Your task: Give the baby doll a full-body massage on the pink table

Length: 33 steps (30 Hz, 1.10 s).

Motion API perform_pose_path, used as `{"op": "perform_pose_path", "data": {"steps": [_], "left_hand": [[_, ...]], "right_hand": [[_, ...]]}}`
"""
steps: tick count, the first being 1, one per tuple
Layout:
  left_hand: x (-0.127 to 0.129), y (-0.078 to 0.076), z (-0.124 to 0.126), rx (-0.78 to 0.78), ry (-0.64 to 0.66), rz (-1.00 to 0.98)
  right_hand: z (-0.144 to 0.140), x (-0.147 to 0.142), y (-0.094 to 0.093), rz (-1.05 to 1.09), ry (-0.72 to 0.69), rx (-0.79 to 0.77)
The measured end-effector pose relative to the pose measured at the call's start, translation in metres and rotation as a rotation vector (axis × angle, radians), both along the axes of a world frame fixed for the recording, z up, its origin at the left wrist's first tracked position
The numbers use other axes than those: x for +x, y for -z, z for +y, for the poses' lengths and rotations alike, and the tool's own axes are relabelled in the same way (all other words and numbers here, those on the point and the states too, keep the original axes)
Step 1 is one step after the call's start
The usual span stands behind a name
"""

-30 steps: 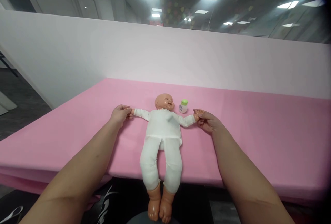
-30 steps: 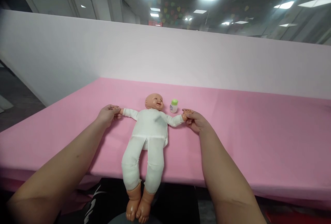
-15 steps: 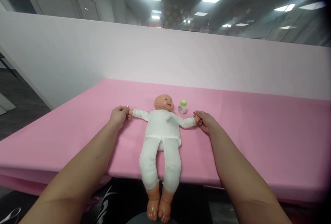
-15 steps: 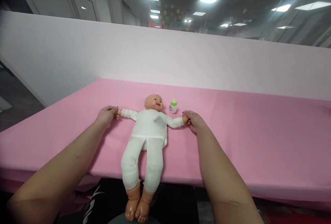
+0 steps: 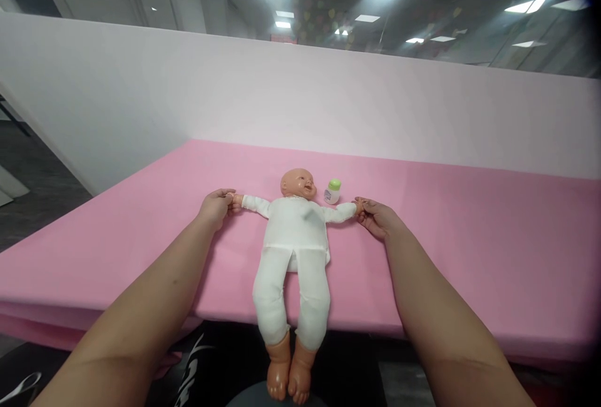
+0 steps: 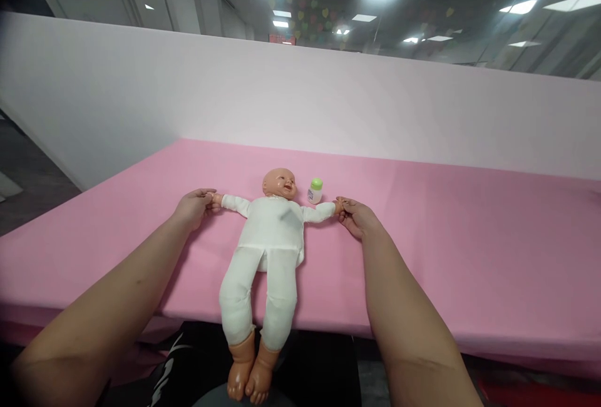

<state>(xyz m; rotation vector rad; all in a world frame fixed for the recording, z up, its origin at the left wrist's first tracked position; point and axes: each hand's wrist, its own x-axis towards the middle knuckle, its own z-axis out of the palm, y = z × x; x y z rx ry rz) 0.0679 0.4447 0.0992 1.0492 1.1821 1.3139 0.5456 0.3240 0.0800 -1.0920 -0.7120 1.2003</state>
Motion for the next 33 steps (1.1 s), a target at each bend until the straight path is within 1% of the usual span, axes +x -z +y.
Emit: {"op": "perform_pose_path", "data": {"steps": [6, 8, 12, 15, 24, 26, 30, 33], "left_hand": [[-0.001, 0.0, -0.002, 0.026, 0.035, -0.041], [-0.001, 0.0, -0.002, 0.032, 0.045, -0.051], [-0.001, -0.001, -0.005, 0.036, 0.062, -0.031], [-0.001, -0.002, -0.008, 0.067, 0.079, -0.011], [-0.001, -0.005, -0.013, 0.102, 0.104, 0.04], [-0.001, -0.005, -0.012, 0.094, 0.115, 0.028], [-0.002, -0.002, -0.007, 0.051, 0.098, 0.002], [-0.003, 0.0, -0.003, 0.026, 0.093, 0.009]], "right_hand": [[-0.01, 0.006, -0.003, 0.006, -0.139, 0.042], [-0.013, 0.005, -0.005, -0.002, -0.156, 0.059], [-0.016, -0.002, -0.007, -0.051, -0.12, 0.043], [-0.015, -0.006, -0.007, -0.074, -0.114, 0.031], [-0.008, -0.009, -0.001, -0.158, -0.058, 0.011], [-0.005, -0.009, 0.001, -0.175, -0.043, 0.006], [-0.001, -0.008, 0.004, -0.191, -0.006, -0.008], [-0.001, -0.007, 0.004, -0.191, -0.024, -0.021]]}}
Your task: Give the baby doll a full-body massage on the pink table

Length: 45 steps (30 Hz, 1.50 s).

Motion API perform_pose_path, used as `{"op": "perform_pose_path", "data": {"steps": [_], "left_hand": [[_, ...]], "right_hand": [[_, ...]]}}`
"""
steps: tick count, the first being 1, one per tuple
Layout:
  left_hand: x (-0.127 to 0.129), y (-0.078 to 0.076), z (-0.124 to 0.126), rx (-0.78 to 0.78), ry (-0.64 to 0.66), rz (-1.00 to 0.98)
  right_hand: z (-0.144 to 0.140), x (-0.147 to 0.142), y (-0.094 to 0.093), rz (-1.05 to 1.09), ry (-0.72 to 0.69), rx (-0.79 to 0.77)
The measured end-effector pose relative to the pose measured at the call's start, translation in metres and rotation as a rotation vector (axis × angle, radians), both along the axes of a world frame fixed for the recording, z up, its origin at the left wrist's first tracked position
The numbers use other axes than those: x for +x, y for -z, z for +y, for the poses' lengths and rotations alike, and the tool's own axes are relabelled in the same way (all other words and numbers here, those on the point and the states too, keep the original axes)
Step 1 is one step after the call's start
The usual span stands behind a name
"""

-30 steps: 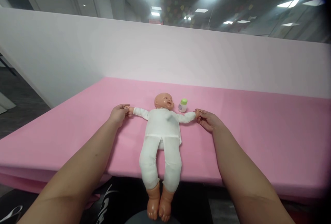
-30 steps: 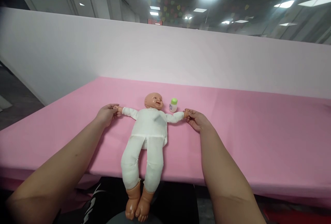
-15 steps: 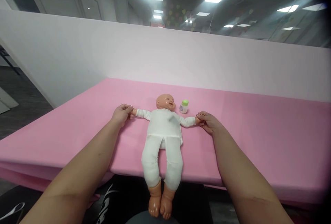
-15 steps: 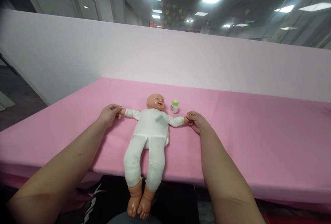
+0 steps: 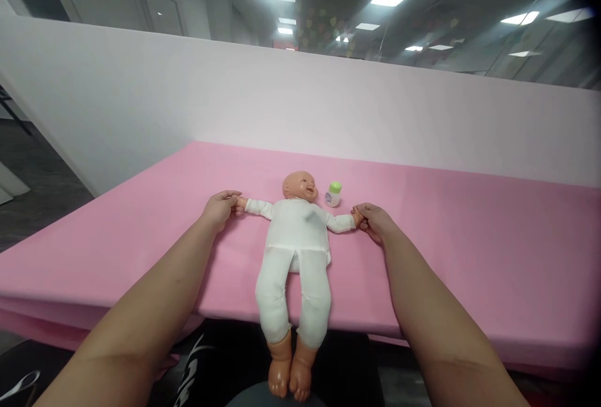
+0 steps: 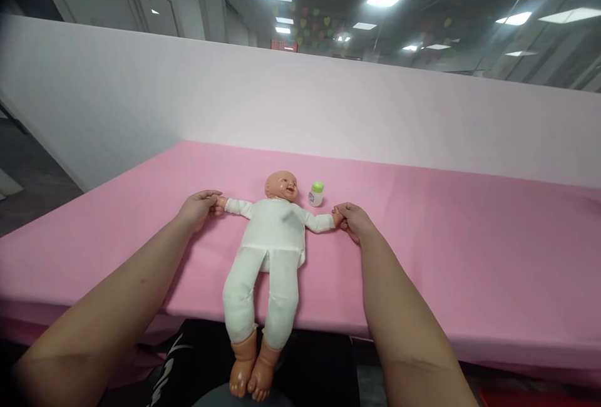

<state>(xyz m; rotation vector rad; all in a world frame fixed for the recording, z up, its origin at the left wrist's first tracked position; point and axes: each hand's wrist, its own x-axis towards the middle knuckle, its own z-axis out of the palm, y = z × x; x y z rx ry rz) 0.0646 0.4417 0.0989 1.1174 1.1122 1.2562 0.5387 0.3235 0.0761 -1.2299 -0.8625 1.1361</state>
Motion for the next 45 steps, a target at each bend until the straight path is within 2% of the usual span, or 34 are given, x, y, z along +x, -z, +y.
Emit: {"op": "perform_pose_path", "data": {"steps": [8, 14, 21, 26, 38, 41, 45], "left_hand": [[0.002, -0.001, 0.0, -0.028, -0.027, -0.024], [0.003, -0.003, -0.002, -0.019, -0.031, -0.066], [0.0, 0.0, -0.002, 0.033, -0.013, -0.037], [0.0, 0.001, -0.001, 0.027, -0.032, -0.033], [0.007, -0.008, -0.004, -0.041, -0.109, -0.022], [0.007, -0.006, -0.001, -0.06, -0.122, -0.031], [0.006, -0.004, 0.0, -0.053, -0.126, -0.053]], "right_hand": [[-0.014, 0.003, -0.011, 0.066, -0.182, -0.003], [-0.019, 0.007, -0.012, 0.034, -0.295, 0.034], [-0.019, 0.004, -0.012, -0.02, -0.281, 0.002], [-0.015, 0.0, -0.012, -0.032, -0.193, -0.052], [-0.01, -0.001, -0.011, 0.008, -0.078, -0.096], [-0.011, 0.0, -0.013, 0.049, -0.096, -0.117], [-0.017, -0.001, -0.014, 0.068, -0.206, -0.071]]}}
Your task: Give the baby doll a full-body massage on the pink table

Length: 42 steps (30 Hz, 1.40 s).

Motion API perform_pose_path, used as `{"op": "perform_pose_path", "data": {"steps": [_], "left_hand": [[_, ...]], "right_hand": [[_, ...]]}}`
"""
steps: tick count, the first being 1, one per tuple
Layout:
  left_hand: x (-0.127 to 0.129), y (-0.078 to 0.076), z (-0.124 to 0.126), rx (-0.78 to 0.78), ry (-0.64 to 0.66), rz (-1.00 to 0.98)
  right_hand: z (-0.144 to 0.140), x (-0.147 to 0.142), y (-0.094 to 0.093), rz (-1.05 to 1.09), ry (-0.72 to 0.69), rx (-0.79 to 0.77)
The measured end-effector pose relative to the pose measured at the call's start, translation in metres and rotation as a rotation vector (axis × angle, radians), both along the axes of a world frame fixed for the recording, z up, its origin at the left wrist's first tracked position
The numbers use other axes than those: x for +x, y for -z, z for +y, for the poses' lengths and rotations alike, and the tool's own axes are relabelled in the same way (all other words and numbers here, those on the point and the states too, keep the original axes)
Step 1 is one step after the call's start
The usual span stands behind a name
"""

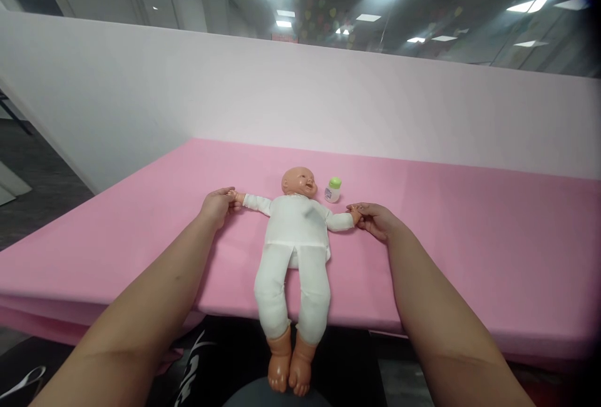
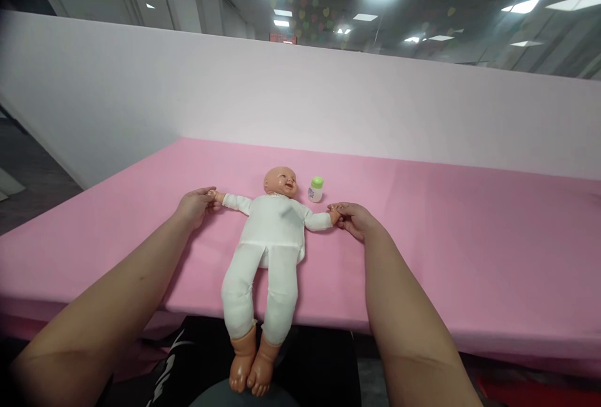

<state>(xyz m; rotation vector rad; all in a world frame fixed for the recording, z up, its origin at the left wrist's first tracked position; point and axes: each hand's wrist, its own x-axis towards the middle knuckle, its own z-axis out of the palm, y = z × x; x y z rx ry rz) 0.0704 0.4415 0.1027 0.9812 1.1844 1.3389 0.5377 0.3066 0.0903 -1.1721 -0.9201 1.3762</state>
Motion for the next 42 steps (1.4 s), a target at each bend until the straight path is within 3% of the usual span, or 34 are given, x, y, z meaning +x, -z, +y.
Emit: {"op": "perform_pose_path", "data": {"steps": [6, 11, 16, 28, 36, 42], "left_hand": [[-0.001, 0.001, -0.002, 0.033, 0.016, -0.017], [-0.003, 0.003, 0.0, 0.051, 0.019, 0.0], [-0.003, 0.005, 0.003, 0.056, 0.001, 0.047], [0.0, 0.001, 0.004, 0.004, -0.012, 0.035], [-0.007, 0.005, 0.002, 0.056, 0.096, -0.018], [-0.008, 0.008, 0.002, 0.091, 0.085, 0.0]], "right_hand": [[-0.003, 0.001, 0.002, -0.009, -0.126, 0.069], [0.003, 0.001, 0.005, -0.031, -0.029, -0.006], [0.008, -0.006, 0.008, -0.144, 0.098, 0.05], [0.014, -0.005, 0.01, -0.112, 0.222, 0.005], [0.005, 0.0, 0.006, 0.035, 0.09, 0.032], [-0.001, 0.0, 0.002, 0.113, 0.027, 0.041]]}}
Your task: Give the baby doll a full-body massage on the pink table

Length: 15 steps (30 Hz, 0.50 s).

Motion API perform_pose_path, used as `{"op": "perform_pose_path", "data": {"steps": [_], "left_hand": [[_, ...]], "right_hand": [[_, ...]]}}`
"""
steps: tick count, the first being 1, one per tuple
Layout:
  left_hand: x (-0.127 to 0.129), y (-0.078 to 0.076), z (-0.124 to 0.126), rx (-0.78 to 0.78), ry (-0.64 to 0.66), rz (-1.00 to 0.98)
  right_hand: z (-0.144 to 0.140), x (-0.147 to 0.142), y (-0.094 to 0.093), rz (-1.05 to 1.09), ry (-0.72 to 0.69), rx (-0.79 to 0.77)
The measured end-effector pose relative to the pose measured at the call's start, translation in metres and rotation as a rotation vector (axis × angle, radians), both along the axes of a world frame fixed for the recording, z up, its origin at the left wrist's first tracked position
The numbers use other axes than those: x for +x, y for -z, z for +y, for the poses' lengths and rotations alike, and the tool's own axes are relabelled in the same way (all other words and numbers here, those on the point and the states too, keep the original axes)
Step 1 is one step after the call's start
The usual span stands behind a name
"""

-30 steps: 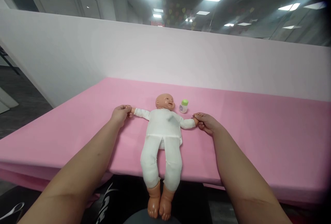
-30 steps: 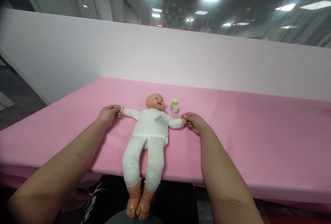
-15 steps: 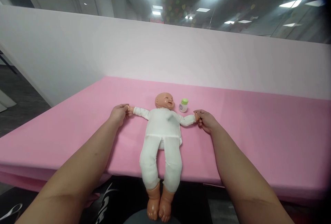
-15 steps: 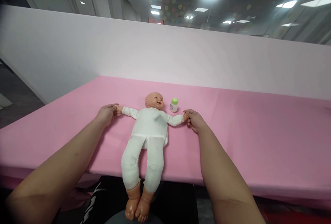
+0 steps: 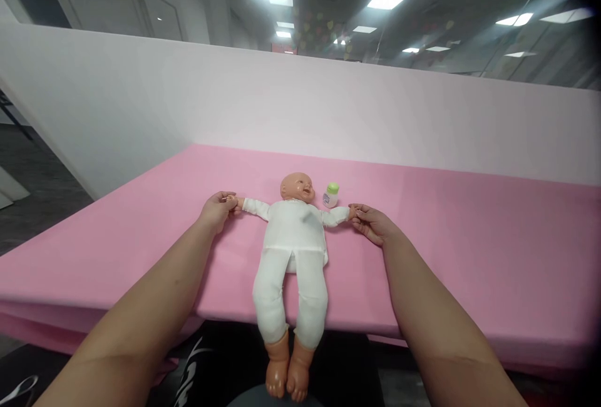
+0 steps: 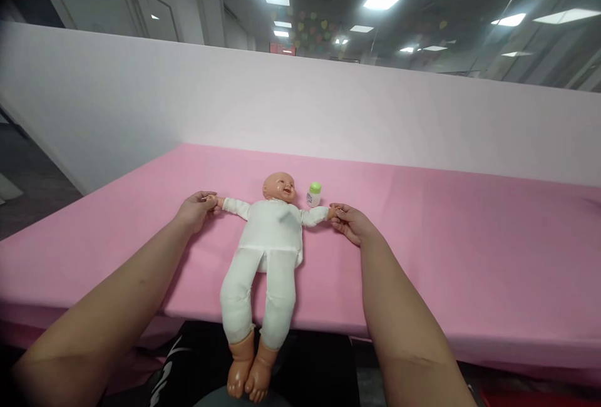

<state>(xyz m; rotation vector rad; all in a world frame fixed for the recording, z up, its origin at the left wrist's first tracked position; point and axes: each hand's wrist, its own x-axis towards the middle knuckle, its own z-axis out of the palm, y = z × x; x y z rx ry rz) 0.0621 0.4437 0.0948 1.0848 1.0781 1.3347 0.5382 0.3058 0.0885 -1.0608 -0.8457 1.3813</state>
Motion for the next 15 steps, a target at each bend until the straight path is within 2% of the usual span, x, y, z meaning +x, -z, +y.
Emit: {"op": "perform_pose_path", "data": {"steps": [8, 15], "left_hand": [[0.0001, -0.0028, -0.0024, 0.015, 0.018, 0.035], [0.0023, -0.0014, 0.0008, -0.007, -0.013, 0.045]], "right_hand": [[0.0022, -0.0064, 0.0028, -0.178, -0.025, 0.051], [0.0088, -0.0103, 0.0048, -0.23, 0.064, -0.004]]}}
